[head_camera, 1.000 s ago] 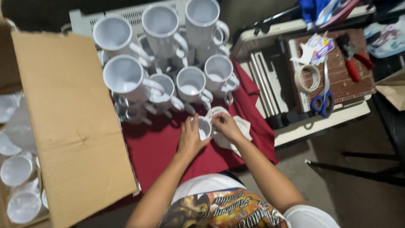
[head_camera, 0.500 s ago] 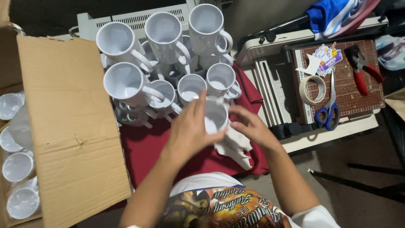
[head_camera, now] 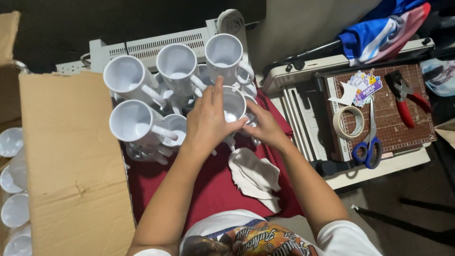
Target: Unpacking white ceramic mugs from a cardboard box, wiping them with a cloth, and preparing them for a printing process.
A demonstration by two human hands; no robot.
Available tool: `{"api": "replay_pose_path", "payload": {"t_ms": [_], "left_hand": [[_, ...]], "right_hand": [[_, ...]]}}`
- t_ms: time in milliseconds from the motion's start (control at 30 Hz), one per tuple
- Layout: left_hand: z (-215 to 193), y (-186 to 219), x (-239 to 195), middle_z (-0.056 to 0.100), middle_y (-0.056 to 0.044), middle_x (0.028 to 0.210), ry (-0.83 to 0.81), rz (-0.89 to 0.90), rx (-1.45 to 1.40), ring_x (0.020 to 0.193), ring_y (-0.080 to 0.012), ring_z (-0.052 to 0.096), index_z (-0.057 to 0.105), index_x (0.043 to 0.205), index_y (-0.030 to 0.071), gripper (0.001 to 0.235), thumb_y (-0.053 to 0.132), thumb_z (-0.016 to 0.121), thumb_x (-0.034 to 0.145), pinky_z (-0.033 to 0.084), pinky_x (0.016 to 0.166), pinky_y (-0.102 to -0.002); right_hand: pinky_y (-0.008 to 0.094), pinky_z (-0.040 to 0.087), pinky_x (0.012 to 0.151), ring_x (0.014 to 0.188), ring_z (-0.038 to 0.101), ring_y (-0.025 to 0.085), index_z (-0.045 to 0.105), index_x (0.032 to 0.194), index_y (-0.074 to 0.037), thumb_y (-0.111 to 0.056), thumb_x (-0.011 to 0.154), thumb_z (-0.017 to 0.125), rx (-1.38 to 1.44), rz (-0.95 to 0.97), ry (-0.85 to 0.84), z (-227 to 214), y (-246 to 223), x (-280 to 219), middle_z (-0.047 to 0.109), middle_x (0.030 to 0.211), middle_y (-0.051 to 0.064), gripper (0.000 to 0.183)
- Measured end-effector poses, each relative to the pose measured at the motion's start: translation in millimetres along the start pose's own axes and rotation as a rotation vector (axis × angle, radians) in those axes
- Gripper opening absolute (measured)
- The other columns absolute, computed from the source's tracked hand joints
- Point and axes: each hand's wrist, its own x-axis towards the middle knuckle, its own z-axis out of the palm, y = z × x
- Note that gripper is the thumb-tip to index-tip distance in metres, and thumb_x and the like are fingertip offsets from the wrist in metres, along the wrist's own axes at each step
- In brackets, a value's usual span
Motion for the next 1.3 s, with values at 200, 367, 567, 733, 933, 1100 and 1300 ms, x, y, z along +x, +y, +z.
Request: {"api": "replay_pose_path", "payload": {"t_ms": [200,367,567,733,933,1100,1300], "left_hand": [[-18.6,10.1,-3.2,0.053,-0.03,0.14,0.026,0.049,0.036,0.116,-0.0461,0.06,0.042,0.148,-0.002,0.118,0.059,0.088,0.058,0.055,0.09,-0.048],[-43.3,20.7,-1.6,0.055,-0.028,0.137,0.108,0.071,0.099,0.118,-0.0458,0.059,0.05,0.14,-0.003,0.108,0.065,0.085,0.063,0.053,0.094,-0.05],[-72.0,26.3,18.0,0.062,-0.025,0.131,0.178,0.082,0.163,0.118,-0.042,0.062,0.057,0.134,-0.007,0.093,0.058,0.083,0.073,0.053,0.098,-0.049],[-78.2,20.9,24.7,0.067,-0.023,0.126,0.224,0.083,0.174,0.115,-0.039,0.065,0.058,0.132,-0.008,0.083,0.048,0.084,0.076,0.054,0.097,-0.046],[-69.7,10.7,21.7,0.069,-0.021,0.12,0.223,0.019,0.154,0.109,-0.0376,0.068,0.059,0.129,-0.009,0.077,0.042,0.085,0.077,0.056,0.091,-0.044],[-66.0,11.8,18.5,0.069,-0.021,0.117,0.21,-0.006,0.125,0.107,-0.0375,0.069,0.06,0.128,-0.008,0.075,0.041,0.085,0.076,0.056,0.089,-0.044],[-70.5,10.9,10.9,0.069,-0.021,0.119,0.212,-0.013,0.102,0.108,-0.0377,0.068,0.06,0.128,-0.007,0.071,0.038,0.085,0.079,0.056,0.091,-0.045]], "right_hand": [[0.037,0.049,0.105,0.133,0.056,0.028,0.051,0.145,0.002,-0.015,0.084,0.081,-0.073,-0.133,-0.018,-28.7,-14.5,-1.4,0.058,0.145,0.02,0.07],[0.031,0.056,0.095,0.11,0.071,0.022,0.067,0.127,0.0,-0.013,0.099,0.068,-0.044,-0.051,0.309,-82.8,-3.9,44.7,0.074,0.121,0.012,0.031],[0.039,0.057,0.092,0.107,0.07,0.03,0.075,0.11,-0.007,-0.01,0.087,0.071,-0.623,-0.323,0.187,-87.6,64.0,182.2,0.074,0.115,0.013,0.023],[0.049,0.054,0.084,0.11,0.064,0.036,0.072,0.12,-0.011,-0.025,0.088,0.067,-0.989,-0.3,-0.122,-59.6,125.6,233.9,0.067,0.124,0.019,0.036],[0.047,0.054,0.099,0.125,0.064,0.03,0.066,0.132,-0.012,-0.022,0.098,0.057,-1.002,-0.211,-0.166,-51.4,160.0,231.5,0.066,0.135,0.012,0.037],[0.047,0.053,0.097,0.127,0.061,0.033,0.068,0.131,-0.02,-0.027,0.095,0.059,-0.916,-0.159,-0.26,-55.8,156.9,228.6,0.06,0.143,0.015,0.038],[0.045,0.058,0.09,0.116,0.067,0.033,0.068,0.129,-0.009,-0.026,0.095,0.063,-0.941,-0.19,-0.24,-54.9,156.5,228.2,0.066,0.134,0.017,0.038]]}}
